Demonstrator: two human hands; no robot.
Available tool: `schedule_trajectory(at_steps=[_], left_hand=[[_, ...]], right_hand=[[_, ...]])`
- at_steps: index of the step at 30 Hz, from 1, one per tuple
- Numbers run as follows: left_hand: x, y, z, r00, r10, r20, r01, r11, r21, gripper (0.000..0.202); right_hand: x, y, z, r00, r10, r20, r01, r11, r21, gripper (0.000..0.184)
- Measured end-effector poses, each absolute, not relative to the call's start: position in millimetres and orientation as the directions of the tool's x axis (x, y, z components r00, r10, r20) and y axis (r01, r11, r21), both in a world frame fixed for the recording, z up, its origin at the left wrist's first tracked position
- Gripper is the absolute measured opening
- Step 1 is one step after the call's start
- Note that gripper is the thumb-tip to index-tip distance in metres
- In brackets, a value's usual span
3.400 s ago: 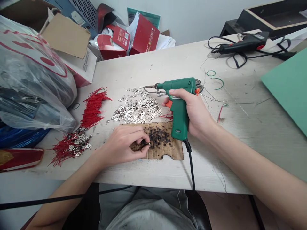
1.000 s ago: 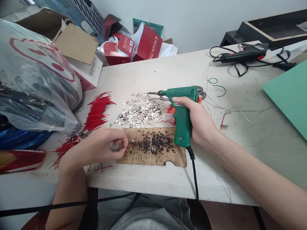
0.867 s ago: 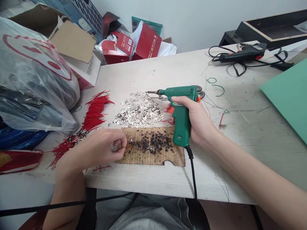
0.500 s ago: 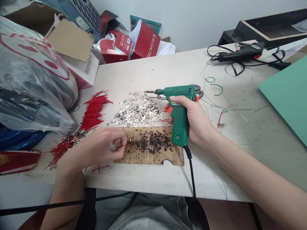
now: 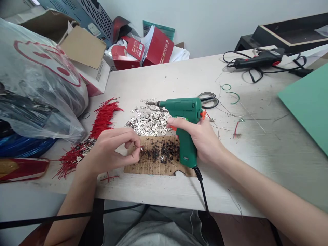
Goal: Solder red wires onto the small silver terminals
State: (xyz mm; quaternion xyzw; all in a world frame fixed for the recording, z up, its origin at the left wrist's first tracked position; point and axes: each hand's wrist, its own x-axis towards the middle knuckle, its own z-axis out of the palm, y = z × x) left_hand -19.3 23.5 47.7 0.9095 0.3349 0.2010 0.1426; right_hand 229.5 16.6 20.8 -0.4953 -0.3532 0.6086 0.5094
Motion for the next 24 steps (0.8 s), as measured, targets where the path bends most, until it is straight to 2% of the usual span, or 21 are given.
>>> schedule_trajectory(at_steps=[6,9,14,24], left_hand=[[-13.4,21.5,40.0,0.664,0.646,0.377,0.525,-0.761,0.381,0.014],[-7.5,19.9,36.4,0.652,0.635,0.414,0.526,-0.773,0.355,0.013],[-0.2,18.2,32.8,0.642,0.619,0.453,0.558,-0.782,0.278,0.011],[6.1,17.0,27.3,0.623,0.598,0.504,0.532,-0.796,0.288,0.013]], right_hand=[[223.9,4.7,16.2,-0.113,0.983,-0.143,-0.148,-0.159,-0.976,0.016],[218.2,-1.0,19.0,-0.178,0.974,-0.142,-0.135,-0.167,-0.977,0.020],[210.0,-5.3,29.7,-0.153,0.972,-0.176,-0.119,-0.195,-0.974,0.030],[210.8,-4.6,25.5,-0.130,0.985,-0.115,-0.096,-0.128,-0.987,0.025]])
